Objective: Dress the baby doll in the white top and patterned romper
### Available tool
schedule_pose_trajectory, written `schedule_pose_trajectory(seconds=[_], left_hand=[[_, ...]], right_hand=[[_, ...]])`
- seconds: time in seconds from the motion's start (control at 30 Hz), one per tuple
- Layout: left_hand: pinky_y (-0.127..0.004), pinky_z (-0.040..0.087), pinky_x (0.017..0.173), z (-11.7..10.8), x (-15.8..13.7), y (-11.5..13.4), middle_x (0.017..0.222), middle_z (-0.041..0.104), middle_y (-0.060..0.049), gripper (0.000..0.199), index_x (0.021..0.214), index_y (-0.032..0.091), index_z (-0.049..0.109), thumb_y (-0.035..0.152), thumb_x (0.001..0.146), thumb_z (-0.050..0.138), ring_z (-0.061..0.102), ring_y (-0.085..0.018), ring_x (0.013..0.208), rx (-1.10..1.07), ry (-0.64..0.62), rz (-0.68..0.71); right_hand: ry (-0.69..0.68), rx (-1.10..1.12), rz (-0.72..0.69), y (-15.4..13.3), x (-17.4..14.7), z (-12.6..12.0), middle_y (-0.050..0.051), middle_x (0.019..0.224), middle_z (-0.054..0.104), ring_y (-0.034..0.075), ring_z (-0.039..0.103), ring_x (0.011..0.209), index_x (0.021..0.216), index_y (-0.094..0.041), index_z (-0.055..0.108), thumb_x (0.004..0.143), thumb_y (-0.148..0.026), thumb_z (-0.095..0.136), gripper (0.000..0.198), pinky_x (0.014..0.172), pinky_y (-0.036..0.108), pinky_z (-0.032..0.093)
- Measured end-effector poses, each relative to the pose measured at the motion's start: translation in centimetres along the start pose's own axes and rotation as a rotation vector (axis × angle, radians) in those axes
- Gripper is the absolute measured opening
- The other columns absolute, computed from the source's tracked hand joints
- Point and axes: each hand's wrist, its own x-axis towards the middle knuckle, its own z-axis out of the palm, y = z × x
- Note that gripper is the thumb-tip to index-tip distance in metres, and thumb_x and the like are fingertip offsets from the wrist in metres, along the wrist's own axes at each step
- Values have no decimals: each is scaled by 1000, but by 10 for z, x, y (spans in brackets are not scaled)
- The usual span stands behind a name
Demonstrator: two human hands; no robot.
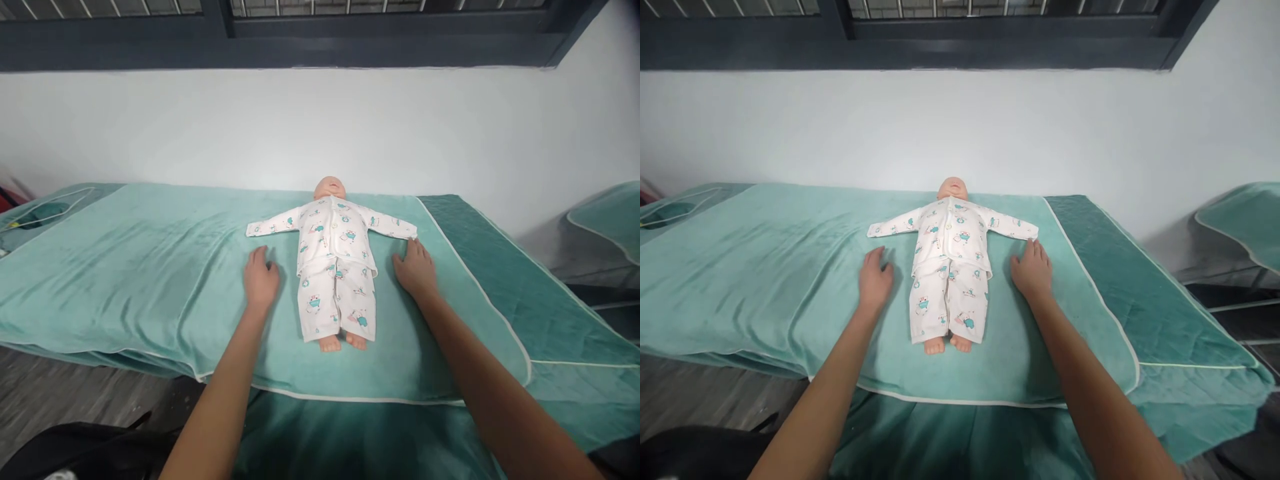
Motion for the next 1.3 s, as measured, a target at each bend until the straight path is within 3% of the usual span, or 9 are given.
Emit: schedule_pose_trajectory(seconds=[0.13,0.27,0.43,0.63,0.77,0.9,1.03,1.3], left_hand=[[-45,42,109,-14,-58,17,129,61,-10,39,125,19,57,17,86,50,55,-25,124,-227,-121,82],[-41,38,112,-29,-124,28,136,54,-6,48,129,25,51,9,84,50,50,-19,129,-402,-301,168],[-42,41,105,-30,-164,32,126,55,-9,37,119,23,52,15,84,58,51,-22,122,-389,-224,149],[-38,41,91,-31,-153,47,92,64,-2,7,88,21,58,16,88,53,59,-19,93,-381,-243,107],[-30,45,80,-47,-145,63,89,60,-1,5,84,21,56,17,86,53,58,-16,86,-543,-293,67],[-29,47,79,-63,-143,73,89,57,-3,4,84,22,56,20,87,54,58,-17,87,-609,-282,30],[-29,47,79,-64,-147,67,88,56,-3,4,85,22,57,23,88,53,58,-17,86,-613,-258,1],[-29,48,76,-46,-161,44,87,59,-1,7,93,21,55,22,87,53,58,-16,81,-500,-309,-125]], right_hand=[[-26,178,-161,-7,-64,-15,17,151,45,32,41,139,145,-15,41,89,-41,50,63,114,51,31],[-109,402,-324,-16,-143,-34,9,150,47,29,44,136,144,-25,42,87,-38,57,60,111,52,34],[-55,488,-310,-31,-202,-43,9,138,57,29,49,128,131,-26,52,87,-33,60,46,104,51,38],[-79,593,-127,-56,-193,-50,6,103,69,27,58,102,101,-23,64,89,-36,58,19,94,45,40],[-194,881,-6,-70,-182,-68,3,85,67,20,60,82,87,-21,62,91,-40,56,21,79,34,44],[-208,1074,-5,-73,-183,-91,0,83,65,17,60,81,88,-21,60,92,-39,56,18,76,28,44],[-191,1037,5,-68,-189,-98,0,81,64,17,60,79,87,-22,60,93,-39,57,18,74,27,44],[-274,857,12,-54,-199,-73,2,86,63,18,59,79,96,-22,58,92,-40,54,18,72,30,47]])
